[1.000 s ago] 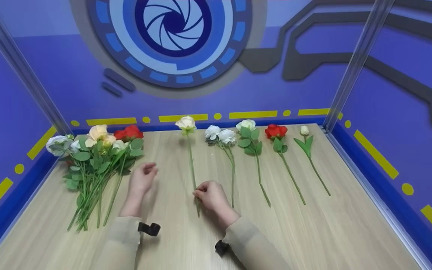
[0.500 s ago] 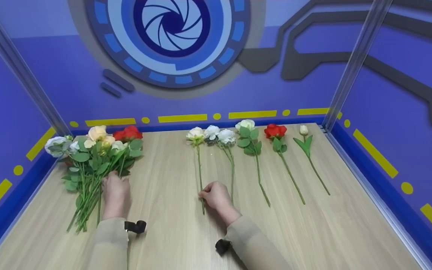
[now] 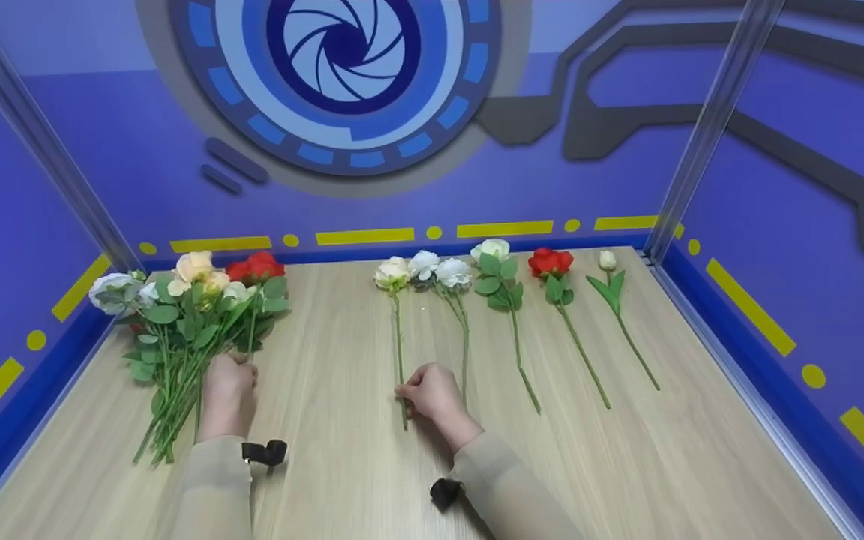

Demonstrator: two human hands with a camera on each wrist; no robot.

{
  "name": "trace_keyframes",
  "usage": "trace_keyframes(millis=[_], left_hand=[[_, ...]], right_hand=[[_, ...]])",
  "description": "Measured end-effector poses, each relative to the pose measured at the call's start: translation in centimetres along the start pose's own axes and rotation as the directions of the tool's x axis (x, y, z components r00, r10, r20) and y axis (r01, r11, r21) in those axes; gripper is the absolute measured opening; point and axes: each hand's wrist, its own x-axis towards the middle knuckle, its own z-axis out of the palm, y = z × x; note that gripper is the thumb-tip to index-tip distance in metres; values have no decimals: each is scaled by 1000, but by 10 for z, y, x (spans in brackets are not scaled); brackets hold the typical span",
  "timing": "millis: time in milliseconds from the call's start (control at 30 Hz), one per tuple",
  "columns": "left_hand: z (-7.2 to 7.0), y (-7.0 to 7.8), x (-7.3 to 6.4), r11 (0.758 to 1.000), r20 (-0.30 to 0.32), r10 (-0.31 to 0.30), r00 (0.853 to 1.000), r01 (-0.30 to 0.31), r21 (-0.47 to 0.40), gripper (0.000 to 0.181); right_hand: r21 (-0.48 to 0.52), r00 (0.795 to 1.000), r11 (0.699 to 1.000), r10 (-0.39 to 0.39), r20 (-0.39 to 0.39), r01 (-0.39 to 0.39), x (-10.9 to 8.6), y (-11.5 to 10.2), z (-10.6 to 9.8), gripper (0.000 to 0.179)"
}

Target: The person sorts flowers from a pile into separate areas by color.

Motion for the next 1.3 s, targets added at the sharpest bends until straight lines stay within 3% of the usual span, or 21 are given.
trace_keyframes(millis=[100, 167, 233, 300, 400, 500, 600, 633, 1067, 1300], left_hand=[[0, 4, 0, 986, 51, -23, 998, 31, -163, 40], [1, 6, 0, 956, 94, -41, 995, 66, -287, 40], [2, 8, 1, 920, 125, -54, 991, 98, -380, 29], [4, 9, 1, 895, 144, -58, 988, 116, -431, 9], [5, 11, 0, 867, 166, -59, 984, 132, -480, 19], [6, 13, -2, 836, 186, -49, 981, 142, -530, 6], [8, 16, -4, 836, 176, -30, 984, 121, -534, 39], [9, 17, -5, 841, 171, -18, 985, 107, -531, 41], [23, 41, -13, 822, 152, 94, 984, 10, -569, 35], [33, 53, -22, 807, 115, 178, 977, -79, -585, 20]], right_hand=[[-34, 1000, 999, -11, -1, 11, -1, -1, 0, 22], [-48, 1000, 999, -12, 3, 12, -2, -1, 0, 24], [-56, 1000, 998, -15, 5, 15, -2, -2, -1, 24], [-51, 1000, 999, -7, 12, 8, -3, -2, -1, 24], [-46, 1000, 999, -7, 18, 7, -3, -2, -1, 23], [-49, 1000, 999, -2, 27, 3, -3, -2, -1, 23], [-59, 999, 998, -12, 30, 14, -3, -2, -1, 22], [-60, 999, 998, -12, 30, 14, -3, -2, -1, 22], [-37, 999, 999, -17, 40, 18, -4, -3, -1, 21], [-58, 998, 997, -55, 25, 57, -7, -9, -2, 25]])
